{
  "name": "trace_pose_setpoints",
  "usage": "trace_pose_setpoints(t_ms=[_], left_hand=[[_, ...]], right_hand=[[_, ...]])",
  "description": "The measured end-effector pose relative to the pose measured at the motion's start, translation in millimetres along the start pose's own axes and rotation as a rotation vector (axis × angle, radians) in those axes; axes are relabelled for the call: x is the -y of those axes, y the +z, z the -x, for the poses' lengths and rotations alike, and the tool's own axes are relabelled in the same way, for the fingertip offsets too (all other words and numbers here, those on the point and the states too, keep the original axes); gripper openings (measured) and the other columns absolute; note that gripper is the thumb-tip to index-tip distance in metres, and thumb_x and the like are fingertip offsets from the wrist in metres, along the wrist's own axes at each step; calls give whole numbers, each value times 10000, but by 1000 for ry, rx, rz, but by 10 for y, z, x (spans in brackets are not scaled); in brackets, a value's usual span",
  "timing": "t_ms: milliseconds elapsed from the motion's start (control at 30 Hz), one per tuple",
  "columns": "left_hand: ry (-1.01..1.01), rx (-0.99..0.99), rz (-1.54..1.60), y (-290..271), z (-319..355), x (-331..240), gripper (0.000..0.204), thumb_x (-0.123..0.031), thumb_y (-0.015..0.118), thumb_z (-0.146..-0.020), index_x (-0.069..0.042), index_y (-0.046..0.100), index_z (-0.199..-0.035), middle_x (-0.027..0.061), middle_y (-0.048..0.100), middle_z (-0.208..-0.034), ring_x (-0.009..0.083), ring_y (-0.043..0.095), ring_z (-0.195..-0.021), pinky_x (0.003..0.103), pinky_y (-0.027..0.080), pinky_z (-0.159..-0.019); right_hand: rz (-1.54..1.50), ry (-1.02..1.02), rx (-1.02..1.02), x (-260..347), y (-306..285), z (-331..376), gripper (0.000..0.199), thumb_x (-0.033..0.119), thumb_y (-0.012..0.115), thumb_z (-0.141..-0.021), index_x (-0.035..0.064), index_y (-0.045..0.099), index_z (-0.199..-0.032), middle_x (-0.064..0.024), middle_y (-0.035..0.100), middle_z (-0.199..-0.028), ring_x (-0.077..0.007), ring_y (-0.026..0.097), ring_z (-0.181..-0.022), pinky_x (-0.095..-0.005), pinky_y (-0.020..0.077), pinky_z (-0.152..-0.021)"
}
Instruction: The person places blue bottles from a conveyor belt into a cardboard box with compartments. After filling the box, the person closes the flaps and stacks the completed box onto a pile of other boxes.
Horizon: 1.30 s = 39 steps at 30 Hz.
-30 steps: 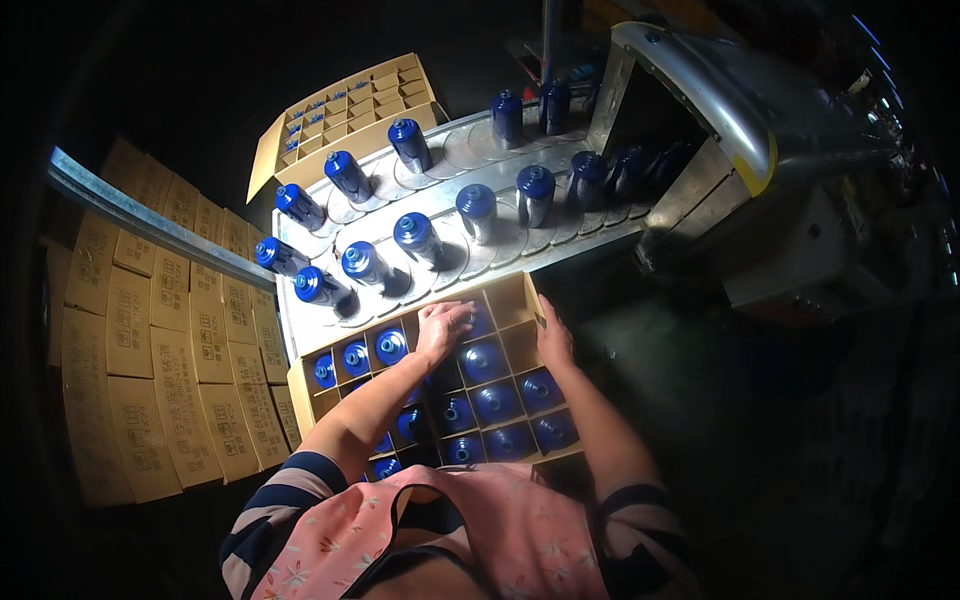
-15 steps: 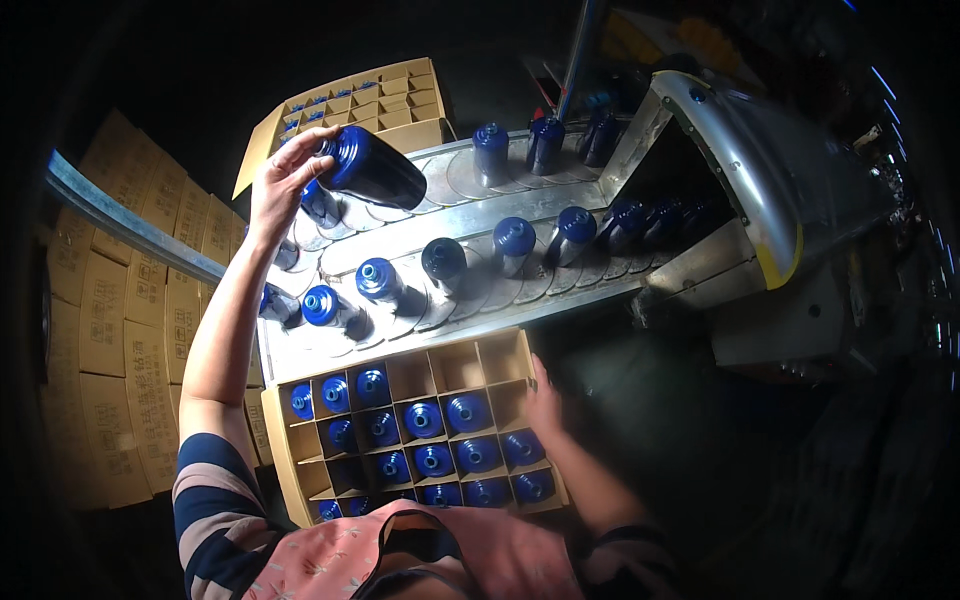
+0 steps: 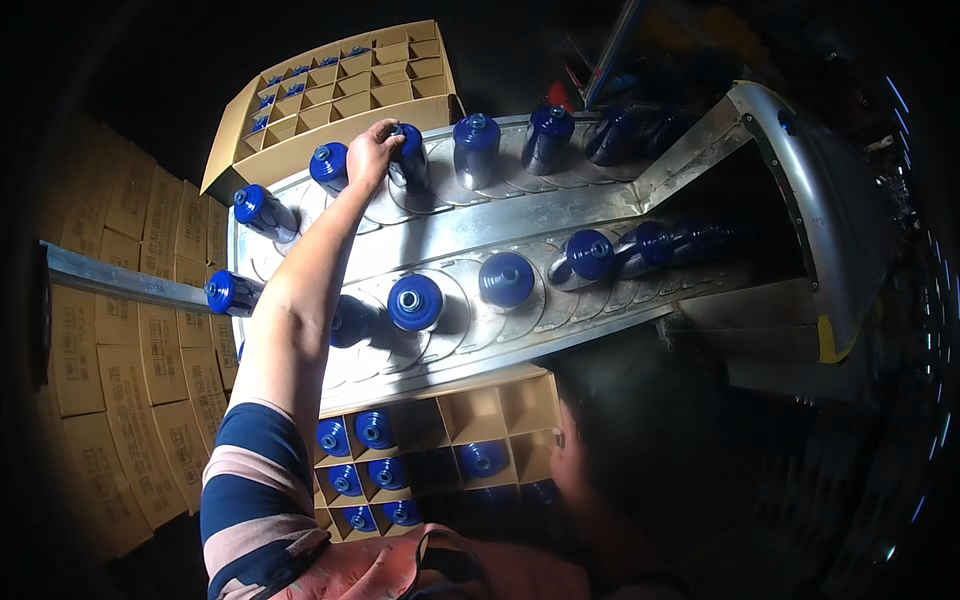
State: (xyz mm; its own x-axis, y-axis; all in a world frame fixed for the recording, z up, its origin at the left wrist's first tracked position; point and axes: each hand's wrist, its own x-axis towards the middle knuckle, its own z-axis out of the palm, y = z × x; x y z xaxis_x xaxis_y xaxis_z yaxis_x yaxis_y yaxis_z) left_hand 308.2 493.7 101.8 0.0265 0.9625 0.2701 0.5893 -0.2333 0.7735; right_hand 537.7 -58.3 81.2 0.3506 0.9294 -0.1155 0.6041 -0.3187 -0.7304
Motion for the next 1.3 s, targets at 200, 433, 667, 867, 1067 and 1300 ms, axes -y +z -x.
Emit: trace_pose_setpoints(t_ms=[200, 433, 667, 867, 1067, 1300], left_hand=[[12, 65, -108, -214, -206, 73, 415, -249, 737, -786, -143, 658, -1180, 115, 697, -1075, 308, 647, -1024, 372, 499, -887], [150, 200, 518, -1249, 1203, -529, 224, -56, 622, -921, -3, 651, -1136, 51, 699, -1067, 91, 627, -1001, 223, 478, -878], [-637, 53, 746, -2018, 4516, -997, 140, 7, 614, -901, 22, 669, -1029, 91, 705, -972, 140, 666, -914, 234, 510, -836], [-732, 309, 706, -2200, 5780, -998, 158, -8, 608, -908, 30, 653, -1054, 100, 711, -998, 125, 667, -917, 233, 511, -822], [-319, 185, 650, -2107, 4837, -906, 230, -48, 601, -923, 38, 634, -1134, 101, 709, -1053, 151, 655, -1006, 264, 498, -877], [83, 256, 149, -839, 3379, -1398, 491, -161, 710, -822, -17, 575, -1272, 152, 633, -1240, 247, 612, -1142, 314, 449, -989]], right_hand=[[-30, 32, 32, -71, 106, -46, 617, -75, 526, -844, 70, 398, -1430, -256, 492, -1352, -386, 479, -1265, -426, 379, -1054], [-4, 7, 29, 82, -149, 115, 588, -22, 521, -894, 139, 380, -1441, -237, 530, -1307, -432, 527, -1180, -433, 459, -949], [21, 27, 49, -46, -192, 400, 535, 66, 518, -955, 177, 358, -1453, -204, 511, -1350, -417, 516, -1198, -421, 446, -958], [16, -125, -58, -302, -48, 561, 682, -17, 567, -863, 222, 344, -1463, -219, 508, -1345, -431, 509, -1193, -439, 450, -958], [72, -63, -68, -368, 6, 752, 634, 25, 564, -882, 234, 361, -1445, -209, 581, -1247, -430, 569, -1089, -460, 483, -882], [123, -45, -84, -336, -79, 791, 613, 99, 581, -903, 279, 355, -1444, -190, 598, -1223, -407, 593, -1057, -463, 491, -866]])
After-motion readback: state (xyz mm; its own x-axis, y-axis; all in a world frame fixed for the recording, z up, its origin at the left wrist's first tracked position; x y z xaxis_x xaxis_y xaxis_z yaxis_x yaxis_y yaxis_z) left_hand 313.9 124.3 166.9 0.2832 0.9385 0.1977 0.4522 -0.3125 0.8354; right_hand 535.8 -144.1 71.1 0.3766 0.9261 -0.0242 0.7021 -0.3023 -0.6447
